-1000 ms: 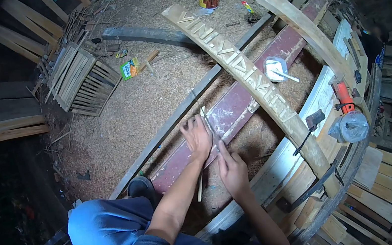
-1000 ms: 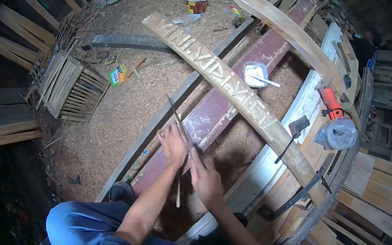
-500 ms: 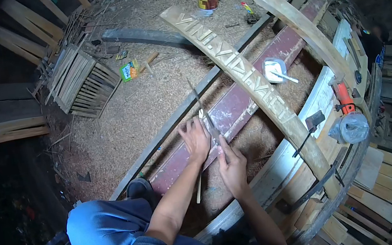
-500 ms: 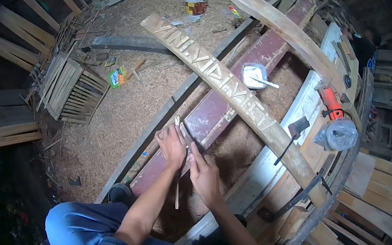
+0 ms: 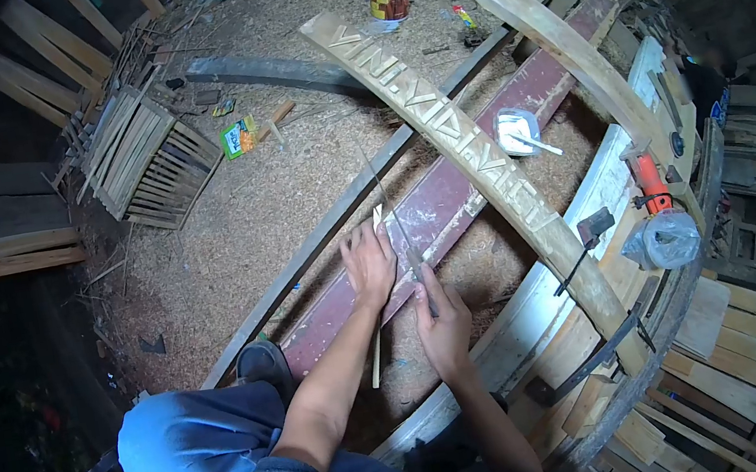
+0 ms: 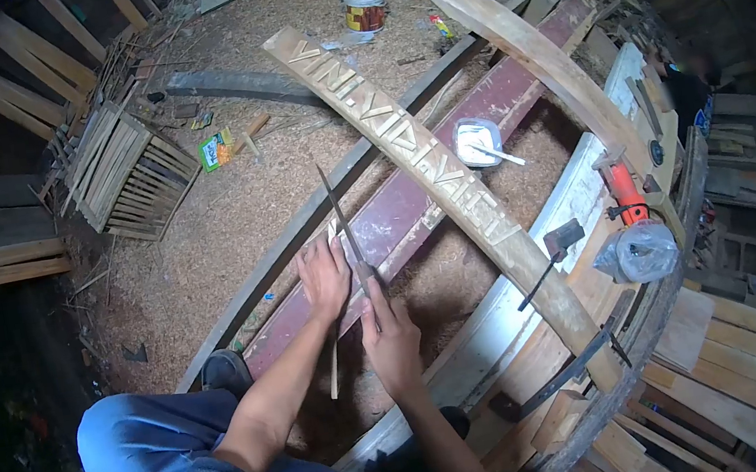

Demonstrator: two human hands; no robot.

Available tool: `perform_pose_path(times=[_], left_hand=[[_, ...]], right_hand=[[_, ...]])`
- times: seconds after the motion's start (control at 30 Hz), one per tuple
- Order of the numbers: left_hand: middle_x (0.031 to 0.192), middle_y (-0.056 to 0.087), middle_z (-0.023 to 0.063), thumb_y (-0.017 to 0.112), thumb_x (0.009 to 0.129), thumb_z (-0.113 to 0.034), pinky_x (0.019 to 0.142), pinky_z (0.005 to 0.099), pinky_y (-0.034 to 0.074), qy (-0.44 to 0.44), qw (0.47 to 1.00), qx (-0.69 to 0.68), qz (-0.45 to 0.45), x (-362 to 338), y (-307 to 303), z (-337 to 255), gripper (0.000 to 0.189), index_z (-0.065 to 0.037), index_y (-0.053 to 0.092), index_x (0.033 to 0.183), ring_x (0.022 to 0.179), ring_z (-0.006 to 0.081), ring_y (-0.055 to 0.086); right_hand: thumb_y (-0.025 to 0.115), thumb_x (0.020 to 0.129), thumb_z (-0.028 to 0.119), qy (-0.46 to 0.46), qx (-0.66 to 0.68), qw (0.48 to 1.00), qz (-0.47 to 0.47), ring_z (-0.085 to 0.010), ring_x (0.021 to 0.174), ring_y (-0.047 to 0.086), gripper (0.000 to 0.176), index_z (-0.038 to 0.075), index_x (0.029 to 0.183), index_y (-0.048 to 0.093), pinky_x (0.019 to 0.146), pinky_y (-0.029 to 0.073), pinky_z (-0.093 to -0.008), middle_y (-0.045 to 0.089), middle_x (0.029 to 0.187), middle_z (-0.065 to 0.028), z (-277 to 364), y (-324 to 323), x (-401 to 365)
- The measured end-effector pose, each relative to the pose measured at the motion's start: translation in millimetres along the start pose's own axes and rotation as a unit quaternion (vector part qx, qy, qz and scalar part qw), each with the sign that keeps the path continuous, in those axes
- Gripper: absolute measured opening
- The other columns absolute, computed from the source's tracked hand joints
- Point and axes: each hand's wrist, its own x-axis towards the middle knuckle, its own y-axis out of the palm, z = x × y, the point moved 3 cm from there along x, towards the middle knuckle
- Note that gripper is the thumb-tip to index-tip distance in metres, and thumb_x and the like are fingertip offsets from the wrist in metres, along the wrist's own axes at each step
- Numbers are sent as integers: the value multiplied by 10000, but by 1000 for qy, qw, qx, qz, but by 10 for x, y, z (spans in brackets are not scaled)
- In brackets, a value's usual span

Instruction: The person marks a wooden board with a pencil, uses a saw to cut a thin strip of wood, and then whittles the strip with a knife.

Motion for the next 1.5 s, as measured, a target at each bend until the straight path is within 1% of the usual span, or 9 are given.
perform_pose_path(times=[0.2, 0.27, 0.3, 0.43, 0.63, 1.13, 1.2, 1.33, 1.5], left_hand=[[1041, 703, 191, 521, 1034, -256, 922, 433, 456, -36, 997, -63, -9, 59, -41, 54, 267, -28, 643, 1098, 995, 302, 660], [1012, 735, 162, 508, 1069, -238, 849, 383, 498, -119, 899, -420, 19, 53, -6, 153, 256, 2, 593, 1094, 867, 238, 656], [984, 745, 131, 520, 1075, -214, 707, 300, 502, -109, 867, -486, 4, 68, -92, 157, 225, 1, 568, 1123, 710, 121, 594], [917, 738, 128, 544, 1068, -247, 480, 212, 386, -170, 786, -593, 44, 78, -332, 175, 256, -12, 545, 1171, 533, 43, 467], [942, 734, 108, 559, 1060, -230, 463, 204, 347, -186, 755, -627, 49, 166, -516, 138, 252, -16, 552, 1192, 511, 22, 410], [843, 656, 9, 532, 1072, -222, 463, 192, 297, -130, 738, -647, 141, 210, -687, -250, 203, -47, 591, 1155, 518, 9, 386], [815, 647, -6, 531, 1072, -224, 467, 194, 287, -81, 760, -624, 166, 212, -813, -439, 195, -62, 601, 1155, 528, 4, 383], [807, 582, -79, 555, 1063, -234, 547, 190, 307, 40, 806, -552, 211, 264, -1393, -1053, 199, -69, 639, 1137, 644, -6, 421], [846, 594, -3, 572, 1051, -244, 716, 272, 458, 223, 836, -398, 304, 348, -2358, -1824, 265, 8, 633, 1107, 781, 88, 527]], right_hand=[[592, 994, 186, -18, -73, 996, -39, -362, 738, 674, 357, 112, 1341, 634, 638, 551, -450, 647, 914, -165, -147, 285, -131], [606, 974, 167, -22, -70, 996, -52, -345, 774, 683, 368, 106, 1336, 637, 680, 556, -449, 656, 924, -149, -176, 378, -122], [614, 966, 163, -53, -70, 994, -60, -342, 805, 683, 372, 104, 1333, 639, 710, 555, -451, 659, 937, -146, -194, 425, -107], [651, 935, 161, -80, -91, 992, -23, -352, 813, 647, 399, 118, 1332, 651, 749, 529, -468, 614, 883, -129, -141, 525, -76], [676, 905, 163, -109, -178, 977, 55, -310, 846, 607, 450, 144, 1354, 647, 804, 474, -432, 567, 821, -118, -243, 627, -15], [635, 957, 216, -119, -199, 971, -66, -304, 886, 640, 359, 41, 1267, 685, 890, 450, -426, 688, 915, -161, 50, 287, 150], [614, 986, 246, 25, -112, 993, -25, -318, 946, 646, 361, 33, 1272, 678, 912, 456, -436, 700, 989, -181, 271, -4, 364], [604, 1032, 197, 11, 248, 968, -35, -141, 778, 630, 257, -2, 1194, 619, 715, 530, -301, 671, 875, -73, 750, -602, 824], [574, 1055, 201, -83, 316, 945, -8, -102, 759, 626, 191, 10, 1051, 568, 701, 513, -273, 644, 851, -46, 1274, -1452, 938]])
